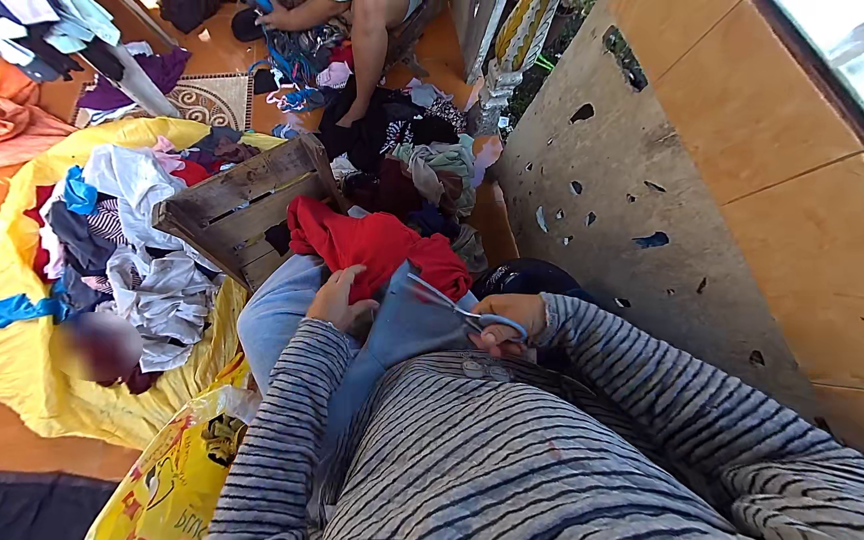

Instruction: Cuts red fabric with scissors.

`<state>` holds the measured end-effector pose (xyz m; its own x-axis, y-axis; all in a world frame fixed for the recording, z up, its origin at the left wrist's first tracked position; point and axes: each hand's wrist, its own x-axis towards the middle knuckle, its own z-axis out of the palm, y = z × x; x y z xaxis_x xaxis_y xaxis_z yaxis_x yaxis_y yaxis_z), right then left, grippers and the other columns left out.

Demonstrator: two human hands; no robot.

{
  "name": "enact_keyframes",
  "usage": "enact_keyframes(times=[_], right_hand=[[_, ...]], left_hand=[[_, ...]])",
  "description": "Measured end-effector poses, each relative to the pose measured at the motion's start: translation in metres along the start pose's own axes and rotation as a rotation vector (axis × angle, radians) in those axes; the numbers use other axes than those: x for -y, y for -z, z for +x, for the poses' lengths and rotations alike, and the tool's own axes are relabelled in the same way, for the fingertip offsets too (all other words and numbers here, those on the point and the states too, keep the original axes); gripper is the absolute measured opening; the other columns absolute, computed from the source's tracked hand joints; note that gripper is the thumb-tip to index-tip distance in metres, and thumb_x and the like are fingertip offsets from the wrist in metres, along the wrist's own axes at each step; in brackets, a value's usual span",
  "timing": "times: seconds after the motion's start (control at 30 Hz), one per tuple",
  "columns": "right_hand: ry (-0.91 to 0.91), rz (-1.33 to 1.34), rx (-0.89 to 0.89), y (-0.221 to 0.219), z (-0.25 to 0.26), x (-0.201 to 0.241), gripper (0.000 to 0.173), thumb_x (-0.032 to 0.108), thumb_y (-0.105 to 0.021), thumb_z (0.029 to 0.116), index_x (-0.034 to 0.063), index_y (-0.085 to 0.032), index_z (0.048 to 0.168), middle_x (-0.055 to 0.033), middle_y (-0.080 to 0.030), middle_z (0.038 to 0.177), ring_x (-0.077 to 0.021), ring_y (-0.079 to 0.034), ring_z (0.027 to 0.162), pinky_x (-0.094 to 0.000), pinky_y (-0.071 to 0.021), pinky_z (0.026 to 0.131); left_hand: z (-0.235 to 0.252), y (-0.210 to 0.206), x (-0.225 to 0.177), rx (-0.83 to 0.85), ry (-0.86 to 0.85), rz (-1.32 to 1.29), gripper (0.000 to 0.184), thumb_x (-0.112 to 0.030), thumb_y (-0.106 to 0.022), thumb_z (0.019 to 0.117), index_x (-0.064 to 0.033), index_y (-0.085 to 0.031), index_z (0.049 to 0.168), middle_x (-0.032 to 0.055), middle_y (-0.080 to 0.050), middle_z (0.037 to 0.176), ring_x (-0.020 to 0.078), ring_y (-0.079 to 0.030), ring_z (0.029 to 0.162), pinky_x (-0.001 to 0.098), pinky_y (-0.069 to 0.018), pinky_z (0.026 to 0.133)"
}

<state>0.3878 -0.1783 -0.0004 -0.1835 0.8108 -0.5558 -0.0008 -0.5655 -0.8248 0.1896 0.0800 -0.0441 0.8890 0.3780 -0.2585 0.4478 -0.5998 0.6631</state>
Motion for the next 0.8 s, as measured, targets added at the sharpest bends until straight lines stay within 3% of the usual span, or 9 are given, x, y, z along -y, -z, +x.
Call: enact_keyframes(times=[0.03, 0.1, 0.17, 0.23, 0.37, 0.43, 0.53, 0.63, 0.8], right_hand=[[0.013, -0.106, -0.179, 0.006, -0.003, 0.004, 0.031, 0.036, -0.069, 0.0909, 0.0068, -0.059, 0.091, 0.0051, -0.059, 0.066, -0.0029, -0.054, 0.051, -0.0213, -0.0469, 0.05], [-0.046, -0.331, -0.515, 0.01, 0.009, 0.01, 0.051, 0.038, -0.082, 0.0835, -0.0022, -0.061, 0.108, -0.0098, -0.062, 0.089, -0.0182, -0.059, 0.077, -0.0394, -0.0505, 0.073], [-0.114, -0.476, -0.684, 0.002, 0.034, 0.02, 0.077, 0.042, -0.089, 0.0739, -0.0042, -0.057, 0.126, -0.0227, -0.063, 0.117, -0.0342, -0.062, 0.108, -0.0537, -0.0503, 0.094], [-0.177, -0.611, -0.709, -0.014, 0.056, 0.031, 0.075, 0.034, -0.086, 0.0794, -0.0026, -0.054, 0.137, -0.0259, -0.056, 0.137, -0.0407, -0.053, 0.13, -0.0572, -0.045, 0.107], [-0.18, -0.654, -0.776, 0.002, 0.078, 0.068, 0.045, 0.014, -0.07, 0.0908, -0.0025, -0.06, 0.131, -0.0263, -0.064, 0.127, -0.0432, -0.06, 0.122, -0.0616, -0.0463, 0.101], [-0.102, -0.599, -0.929, 0.044, 0.088, 0.086, 0.038, 0.012, -0.073, 0.089, -0.0024, -0.064, 0.123, -0.0274, -0.068, 0.116, -0.0461, -0.065, 0.111, -0.0657, -0.0491, 0.094], [0.1, -0.569, -1.099, 0.105, 0.098, 0.123, 0.039, 0.006, -0.075, 0.0862, -0.0044, -0.064, 0.122, -0.0278, -0.068, 0.113, -0.0461, -0.065, 0.109, -0.0649, -0.049, 0.095], [0.315, -0.553, -1.176, 0.126, 0.099, 0.154, 0.037, 0.004, -0.075, 0.0837, -0.0039, -0.064, 0.118, -0.0246, -0.07, 0.107, -0.0412, -0.068, 0.1, -0.061, -0.0521, 0.089], [0.318, -0.525, -1.101, 0.105, 0.103, 0.105, 0.037, -0.001, -0.078, 0.0802, -0.0051, -0.063, 0.114, -0.0272, -0.068, 0.106, -0.0447, -0.067, 0.1, -0.0651, -0.0526, 0.086]], left_hand=[[0.01, 0.007, 0.005, 0.028, 0.035, 0.083, 0.046, -0.022, -0.077, 0.0931, 0.0018, -0.065, 0.131, 0.0287, -0.062, 0.127, 0.0434, -0.06, 0.121, 0.0559, -0.046, 0.107], [0.027, 0.013, 0.018, -0.077, 0.037, 0.089, 0.026, -0.006, -0.074, 0.0905, 0.0025, -0.073, 0.115, 0.0293, -0.058, 0.132, 0.0442, -0.054, 0.127, 0.0566, -0.0414, 0.11], [0.046, 0.013, 0.024, -0.182, 0.034, -0.048, 0.025, 0.005, -0.065, 0.092, 0.0084, -0.066, 0.116, 0.0277, -0.059, 0.136, 0.0409, -0.055, 0.13, 0.0553, -0.0421, 0.112], [0.061, 0.013, 0.019, -0.193, 0.082, -0.174, 0.028, 0.001, -0.057, 0.0991, 0.0091, -0.057, 0.126, 0.0285, -0.064, 0.123, 0.0402, -0.063, 0.118, 0.056, -0.0473, 0.104], [0.08, 0.035, 0.004, 0.034, 0.069, 0.048, 0.064, -0.022, -0.087, 0.082, -0.0004, -0.057, 0.134, 0.0274, -0.069, 0.115, 0.0439, -0.067, 0.111, 0.0619, -0.0492, 0.1], [0.093, 0.066, 0.006, 0.058, 0.167, 0.281, 0.052, -0.014, -0.08, 0.0869, -0.0046, -0.063, 0.135, 0.0272, -0.065, 0.128, 0.0466, -0.061, 0.122, 0.0658, -0.0454, 0.104], [0.104, 0.13, 0.008, -0.283, 0.327, 0.327, 0.037, -0.001, -0.073, 0.0866, 0.0002, -0.069, 0.123, 0.0312, -0.059, 0.131, 0.0479, -0.055, 0.128, 0.0637, -0.0441, 0.106], [0.096, 0.17, -0.008, -0.595, 0.237, 0.213, 0.038, 0.002, -0.072, 0.0841, 0.003, -0.067, 0.122, 0.0269, -0.064, 0.126, 0.0423, -0.059, 0.124, 0.0589, -0.0443, 0.106], [0.036, 0.125, 0.001, -0.578, -0.094, 0.169, 0.039, 0.002, -0.079, 0.0786, 0.0082, -0.068, 0.115, 0.0287, -0.067, 0.12, 0.0439, -0.064, 0.117, 0.0596, -0.0491, 0.103]])
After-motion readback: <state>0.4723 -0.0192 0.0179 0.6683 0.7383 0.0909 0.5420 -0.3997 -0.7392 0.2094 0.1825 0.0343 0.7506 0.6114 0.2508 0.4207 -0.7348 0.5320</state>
